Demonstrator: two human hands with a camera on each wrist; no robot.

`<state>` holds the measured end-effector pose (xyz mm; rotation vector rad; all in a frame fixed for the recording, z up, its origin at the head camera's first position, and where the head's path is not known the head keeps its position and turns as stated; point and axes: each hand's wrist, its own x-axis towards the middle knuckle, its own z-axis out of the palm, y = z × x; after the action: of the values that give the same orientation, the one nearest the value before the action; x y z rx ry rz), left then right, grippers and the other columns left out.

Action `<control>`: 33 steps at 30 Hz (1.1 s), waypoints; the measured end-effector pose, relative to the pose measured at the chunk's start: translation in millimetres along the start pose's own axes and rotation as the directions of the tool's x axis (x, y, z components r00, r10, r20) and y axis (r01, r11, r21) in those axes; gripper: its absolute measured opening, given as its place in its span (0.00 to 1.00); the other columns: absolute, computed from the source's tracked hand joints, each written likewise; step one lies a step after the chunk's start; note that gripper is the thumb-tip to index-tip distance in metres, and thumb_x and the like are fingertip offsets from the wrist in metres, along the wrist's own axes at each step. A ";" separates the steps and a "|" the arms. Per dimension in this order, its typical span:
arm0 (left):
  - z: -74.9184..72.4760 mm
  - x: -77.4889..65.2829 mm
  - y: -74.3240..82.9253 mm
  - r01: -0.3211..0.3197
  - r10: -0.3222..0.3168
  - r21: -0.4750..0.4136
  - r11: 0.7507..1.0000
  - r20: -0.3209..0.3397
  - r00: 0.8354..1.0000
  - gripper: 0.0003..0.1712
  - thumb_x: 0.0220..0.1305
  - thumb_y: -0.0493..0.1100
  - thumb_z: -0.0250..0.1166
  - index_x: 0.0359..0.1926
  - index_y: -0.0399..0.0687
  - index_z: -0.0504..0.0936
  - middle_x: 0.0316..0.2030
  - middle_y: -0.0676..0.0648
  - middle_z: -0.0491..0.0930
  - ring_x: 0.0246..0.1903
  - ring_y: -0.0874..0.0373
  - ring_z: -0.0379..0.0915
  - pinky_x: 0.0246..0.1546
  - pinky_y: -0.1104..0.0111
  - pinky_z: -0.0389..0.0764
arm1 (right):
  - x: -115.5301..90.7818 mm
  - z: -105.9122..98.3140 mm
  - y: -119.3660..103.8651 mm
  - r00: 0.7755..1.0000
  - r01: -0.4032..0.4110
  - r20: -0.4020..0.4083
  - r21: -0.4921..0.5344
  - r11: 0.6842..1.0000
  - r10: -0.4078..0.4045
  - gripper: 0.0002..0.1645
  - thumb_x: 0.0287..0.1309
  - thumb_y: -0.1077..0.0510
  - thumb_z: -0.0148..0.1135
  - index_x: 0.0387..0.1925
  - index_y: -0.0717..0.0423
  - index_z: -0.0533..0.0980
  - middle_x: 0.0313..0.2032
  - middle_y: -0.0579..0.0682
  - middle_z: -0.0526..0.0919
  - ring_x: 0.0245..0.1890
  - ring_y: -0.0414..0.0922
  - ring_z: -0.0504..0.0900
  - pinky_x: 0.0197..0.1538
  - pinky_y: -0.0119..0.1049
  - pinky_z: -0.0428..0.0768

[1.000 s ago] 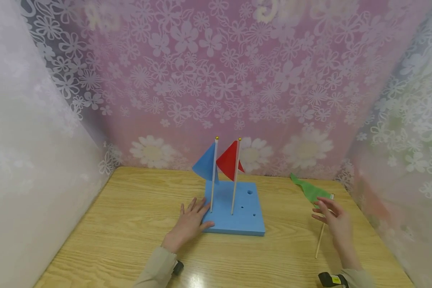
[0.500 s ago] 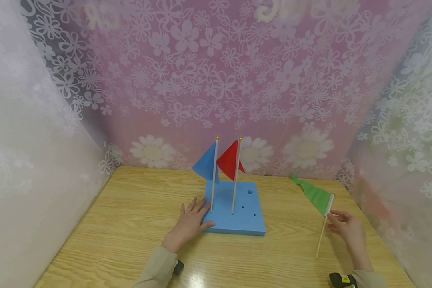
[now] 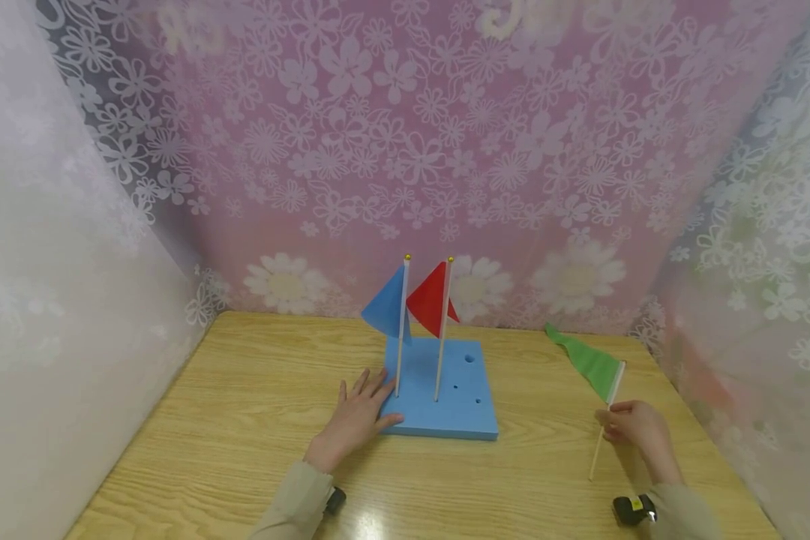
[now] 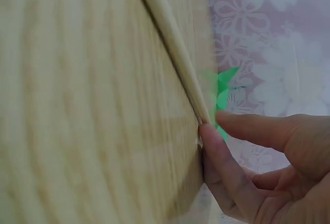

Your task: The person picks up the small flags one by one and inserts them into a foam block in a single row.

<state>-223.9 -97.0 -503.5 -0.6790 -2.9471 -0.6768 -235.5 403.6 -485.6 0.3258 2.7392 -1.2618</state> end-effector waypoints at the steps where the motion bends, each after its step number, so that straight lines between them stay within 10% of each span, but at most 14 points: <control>1: 0.3 0.1 -0.1 0.000 0.000 0.000 1.000 0.001 1.000 0.39 0.71 0.58 0.62 0.75 0.45 0.67 0.76 0.38 0.59 0.75 0.31 0.47 0.66 0.26 0.48 | 1.0 -0.3 -0.2 1.000 0.000 0.005 -0.022 1.000 0.001 0.36 0.64 0.58 0.65 0.56 0.89 0.65 0.35 0.65 0.86 0.26 0.43 0.88 0.37 0.41 0.87; 17: 2.9 1.1 -1.8 0.012 -0.012 0.011 1.000 0.004 1.000 0.39 0.71 0.59 0.61 0.76 0.46 0.66 0.76 0.39 0.58 0.76 0.32 0.47 0.66 0.26 0.48 | -0.1 8.7 -9.7 1.000 0.024 0.009 -0.225 0.974 -0.023 0.26 0.55 0.60 0.67 0.48 0.79 0.76 0.30 0.55 0.87 0.25 0.43 0.86 0.35 0.39 0.82; 33: 0.7 0.6 -0.3 0.008 -0.008 -0.003 1.000 0.006 1.000 0.39 0.71 0.58 0.62 0.75 0.46 0.66 0.76 0.39 0.58 0.76 0.32 0.46 0.66 0.26 0.48 | -3.8 12.5 -15.9 0.996 0.091 -0.001 0.054 0.994 -0.091 0.28 0.70 0.64 0.58 0.60 0.85 0.67 0.43 0.68 0.83 0.31 0.39 0.84 0.37 0.38 0.87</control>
<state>-224.6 -96.7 -504.1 -0.6713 -2.9569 -0.6804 -235.5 383.5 -481.2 0.2060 2.7519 -1.3587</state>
